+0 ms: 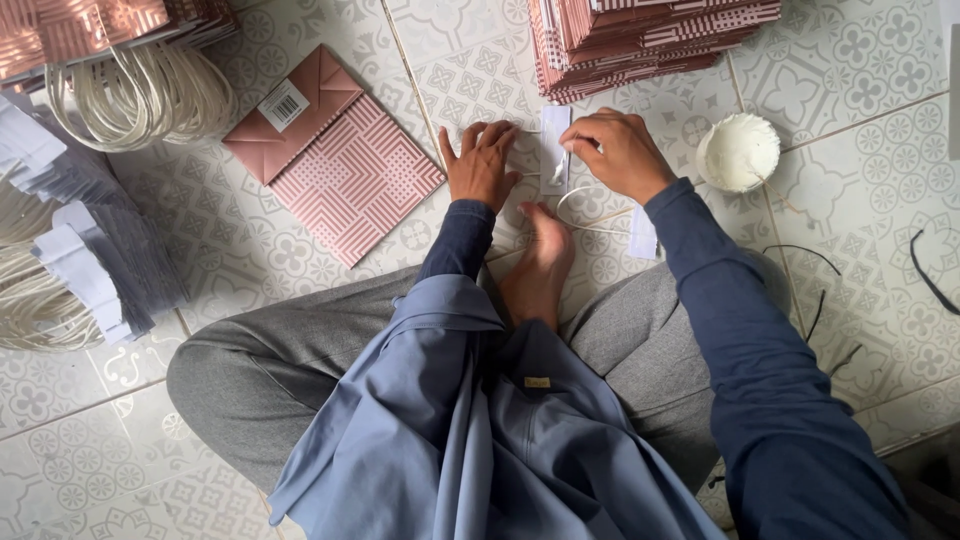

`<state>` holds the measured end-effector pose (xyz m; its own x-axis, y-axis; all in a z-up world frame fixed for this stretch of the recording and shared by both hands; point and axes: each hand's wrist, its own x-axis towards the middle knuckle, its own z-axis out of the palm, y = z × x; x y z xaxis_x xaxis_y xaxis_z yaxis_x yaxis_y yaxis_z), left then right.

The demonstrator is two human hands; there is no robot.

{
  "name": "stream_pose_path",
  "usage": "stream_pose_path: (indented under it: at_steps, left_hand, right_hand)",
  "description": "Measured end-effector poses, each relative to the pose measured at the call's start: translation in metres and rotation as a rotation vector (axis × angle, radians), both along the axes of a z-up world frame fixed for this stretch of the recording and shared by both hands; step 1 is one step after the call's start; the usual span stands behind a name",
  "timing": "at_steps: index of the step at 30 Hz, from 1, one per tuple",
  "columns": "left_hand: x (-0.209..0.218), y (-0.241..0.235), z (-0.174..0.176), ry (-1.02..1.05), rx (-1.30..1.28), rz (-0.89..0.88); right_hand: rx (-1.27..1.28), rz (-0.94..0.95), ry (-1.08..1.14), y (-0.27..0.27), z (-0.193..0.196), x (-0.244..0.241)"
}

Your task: The person sits on the floor and assembles gift bags by applying glue to white paper tabs and attaching them to the bottom of patterned bags. They then insert white rope handles into the bag and place the finished items into a stack.

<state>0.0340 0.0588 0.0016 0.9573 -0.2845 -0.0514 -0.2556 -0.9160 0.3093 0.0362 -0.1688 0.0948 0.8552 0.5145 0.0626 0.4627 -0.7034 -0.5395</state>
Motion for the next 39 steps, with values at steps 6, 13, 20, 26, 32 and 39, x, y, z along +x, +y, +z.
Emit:
stream_pose_path:
  at_steps: [6, 13, 20, 26, 32, 39]
  left_hand:
    - [-0.001, 0.000, 0.004, 0.031, 0.010, 0.009]
    - [-0.004, -0.002, 0.004, 0.040, 0.000, 0.035]
    - [-0.005, -0.003, 0.001, 0.057, -0.029, 0.063]
    - [-0.005, -0.004, 0.001, 0.057, -0.036, 0.058]
    - [-0.006, -0.003, 0.004, 0.069, -0.015, 0.057]
    - [-0.006, -0.002, 0.004, 0.066, -0.023, 0.066]
  right_hand:
    - [0.140, -0.055, -0.383, 0.003, -0.015, 0.016]
    - [0.042, 0.101, -0.413, -0.005, -0.025, -0.003]
    - [0.144, 0.137, -0.011, -0.014, 0.012, -0.037]
    - [0.141, 0.005, -0.037, -0.016, 0.000, -0.020]
    - [0.154, -0.059, -0.374, -0.021, -0.042, 0.018]
    - [-0.009, 0.142, -0.256, -0.010, -0.009, -0.021]
